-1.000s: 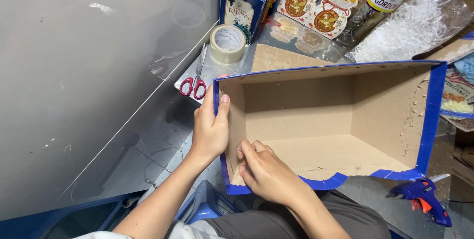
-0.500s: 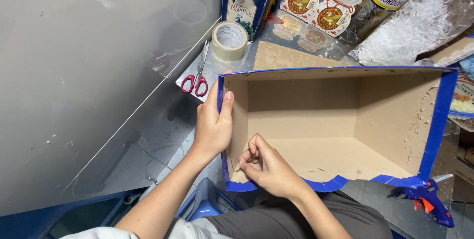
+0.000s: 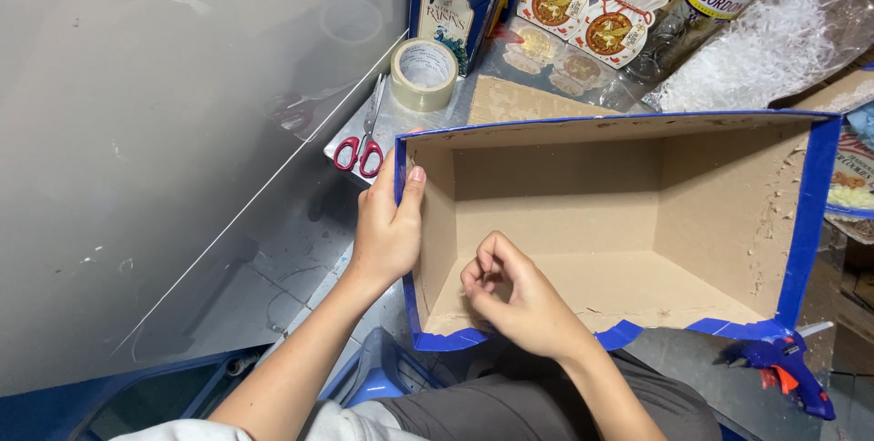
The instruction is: The person assembles a cardboard box by folding its flaps and securing the edges with blue tape. They use a hot glue gun to apply adhesive to the corners and press the cardboard into place to form the box structure.
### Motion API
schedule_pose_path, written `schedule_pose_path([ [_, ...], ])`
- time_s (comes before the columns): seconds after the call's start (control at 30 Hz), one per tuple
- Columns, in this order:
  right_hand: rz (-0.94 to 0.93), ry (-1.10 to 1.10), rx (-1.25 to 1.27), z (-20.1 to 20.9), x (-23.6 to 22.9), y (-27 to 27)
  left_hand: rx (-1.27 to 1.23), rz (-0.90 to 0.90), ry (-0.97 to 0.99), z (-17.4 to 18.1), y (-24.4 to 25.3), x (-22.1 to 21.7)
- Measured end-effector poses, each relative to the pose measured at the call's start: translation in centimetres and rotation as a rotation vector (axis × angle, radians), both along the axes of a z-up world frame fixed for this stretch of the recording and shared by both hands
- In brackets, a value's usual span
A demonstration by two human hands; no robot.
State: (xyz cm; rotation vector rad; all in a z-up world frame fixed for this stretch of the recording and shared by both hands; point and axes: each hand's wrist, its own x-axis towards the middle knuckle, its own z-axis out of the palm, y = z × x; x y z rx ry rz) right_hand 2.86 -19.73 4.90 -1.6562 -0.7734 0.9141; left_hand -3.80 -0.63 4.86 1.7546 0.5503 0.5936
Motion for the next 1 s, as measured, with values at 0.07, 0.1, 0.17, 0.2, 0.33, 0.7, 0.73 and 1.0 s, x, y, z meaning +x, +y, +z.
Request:
schedule_pose_path([
  [0.07, 0.055, 0.086, 0.037, 0.8, -0.8, 0.3, 0.007, 0.001, -0.002, 0.0, 0.1, 0.1],
  [0.1, 0.109, 0.174, 0.073, 1.2, -1.3, 0.4, 0.013, 0.001, -0.004, 0.0, 0.0, 0.1],
  [0.17, 0.172, 0.21, 0.061, 2.6, -2.1, 0.9, 0.018, 0.001, -0.003, -0.1, 0.0, 0.2],
  [0.2, 0.235, 0.244, 0.05, 3.3, -2.5, 1.2, 0.024, 0.002, -0.003, -0.2, 0.1, 0.2],
  [0.33, 0.406, 0.164, 0.011, 3.5, -2.3, 0.9, 0.012, -0.002, 0.0, 0.0, 0.1, 0.1],
  [0.7, 0.155, -0.228, -0.324, 0.1, -1.5, 1.1, 0.011, 0.008, 0.025, -0.1, 0.0, 0.2],
  [0.73, 0.157, -0.227, -0.323, 0.0, -1.4, 1.2, 0.012, 0.01, 0.027, -0.2, 0.0, 0.2],
  [1.0, 0.392, -0.818, -0.374, -0.7, -1.6, 2.6, 0.025, 0.006, -0.072, -2.1, -0.2, 0.9],
])
